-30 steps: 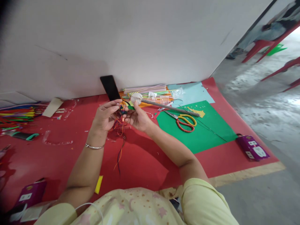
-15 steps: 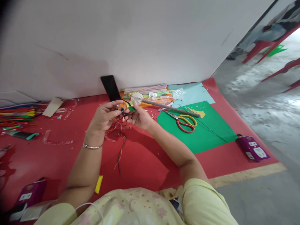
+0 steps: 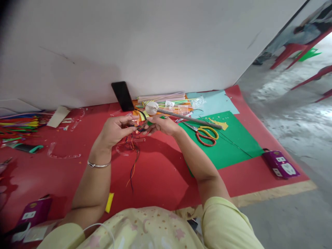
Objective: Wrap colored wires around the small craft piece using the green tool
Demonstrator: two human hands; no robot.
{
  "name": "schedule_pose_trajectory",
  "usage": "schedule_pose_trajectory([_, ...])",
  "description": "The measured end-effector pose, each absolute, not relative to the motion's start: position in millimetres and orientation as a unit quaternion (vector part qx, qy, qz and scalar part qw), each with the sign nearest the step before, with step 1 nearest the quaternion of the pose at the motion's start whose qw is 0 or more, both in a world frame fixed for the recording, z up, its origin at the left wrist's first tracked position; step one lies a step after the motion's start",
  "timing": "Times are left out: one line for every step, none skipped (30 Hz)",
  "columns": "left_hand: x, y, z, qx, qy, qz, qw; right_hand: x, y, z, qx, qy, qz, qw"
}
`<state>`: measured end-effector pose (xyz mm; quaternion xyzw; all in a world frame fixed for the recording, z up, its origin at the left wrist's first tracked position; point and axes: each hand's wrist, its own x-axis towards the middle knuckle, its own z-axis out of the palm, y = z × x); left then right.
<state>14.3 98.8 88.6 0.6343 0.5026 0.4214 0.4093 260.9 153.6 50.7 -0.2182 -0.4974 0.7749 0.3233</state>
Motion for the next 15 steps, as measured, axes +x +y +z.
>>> schedule_pose_trajectory([14.3, 98.9, 88.6, 0.643, 0.506, 0.416, 0.398, 262.2, 152.8, 52.8, -0.226, -0.508, 0.764, 0.327])
schedule_pose_trajectory([14.4, 99.0, 88.5, 0.65, 0.51, 0.411, 0.386, 263.2, 151.8, 54.9, -0.233, -0.519, 0.753, 0.33])
schedule_pose_trajectory([14.5, 99.1, 88.4, 0.656, 0.514, 0.407, 0.374, 263.8, 150.6, 56.8, -0.239, -0.528, 0.743, 0.335])
schedule_pose_trajectory([14.7, 99.4, 88.2, 0.661, 0.519, 0.403, 0.363, 264.3, 149.3, 58.6, -0.245, -0.537, 0.733, 0.339])
schedule_pose_trajectory([14.9, 99.7, 87.9, 0.665, 0.523, 0.4, 0.352, 264.6, 148.0, 60.3, -0.252, -0.545, 0.721, 0.345])
schedule_pose_trajectory([15.0, 100.0, 87.5, 0.668, 0.527, 0.399, 0.342, 264.9, 146.6, 61.8, -0.26, -0.553, 0.71, 0.35])
schedule_pose_trajectory([15.1, 100.4, 87.0, 0.67, 0.531, 0.397, 0.334, 265.2, 145.3, 63.3, -0.269, -0.561, 0.698, 0.354])
schedule_pose_trajectory([15.1, 100.7, 86.6, 0.672, 0.535, 0.395, 0.326, 265.5, 144.0, 64.6, -0.279, -0.568, 0.687, 0.357])
schedule_pose_trajectory([15.1, 100.9, 86.3, 0.673, 0.538, 0.393, 0.32, 265.9, 142.7, 66.0, -0.287, -0.576, 0.677, 0.359])
schedule_pose_trajectory([15.1, 100.9, 86.2, 0.675, 0.542, 0.39, 0.315, 266.2, 141.5, 67.5, -0.293, -0.584, 0.666, 0.36])
schedule_pose_trajectory([15.3, 100.7, 86.3, 0.675, 0.546, 0.387, 0.31, 266.4, 140.2, 69.1, -0.295, -0.593, 0.656, 0.361])
schedule_pose_trajectory([15.6, 100.3, 86.7, 0.675, 0.55, 0.385, 0.305, 266.4, 138.9, 70.9, -0.296, -0.604, 0.644, 0.363])
schedule_pose_trajectory([16.2, 99.7, 87.3, 0.674, 0.555, 0.385, 0.299, 266.2, 137.4, 72.7, -0.295, -0.62, 0.628, 0.366])
schedule_pose_trajectory([17.0, 99.0, 88.0, 0.671, 0.562, 0.386, 0.291, 265.6, 135.7, 74.7, -0.291, -0.641, 0.607, 0.369])
schedule_pose_trajectory([18.0, 98.4, 88.7, 0.668, 0.569, 0.388, 0.282, 264.6, 133.8, 76.5, -0.286, -0.667, 0.578, 0.373])
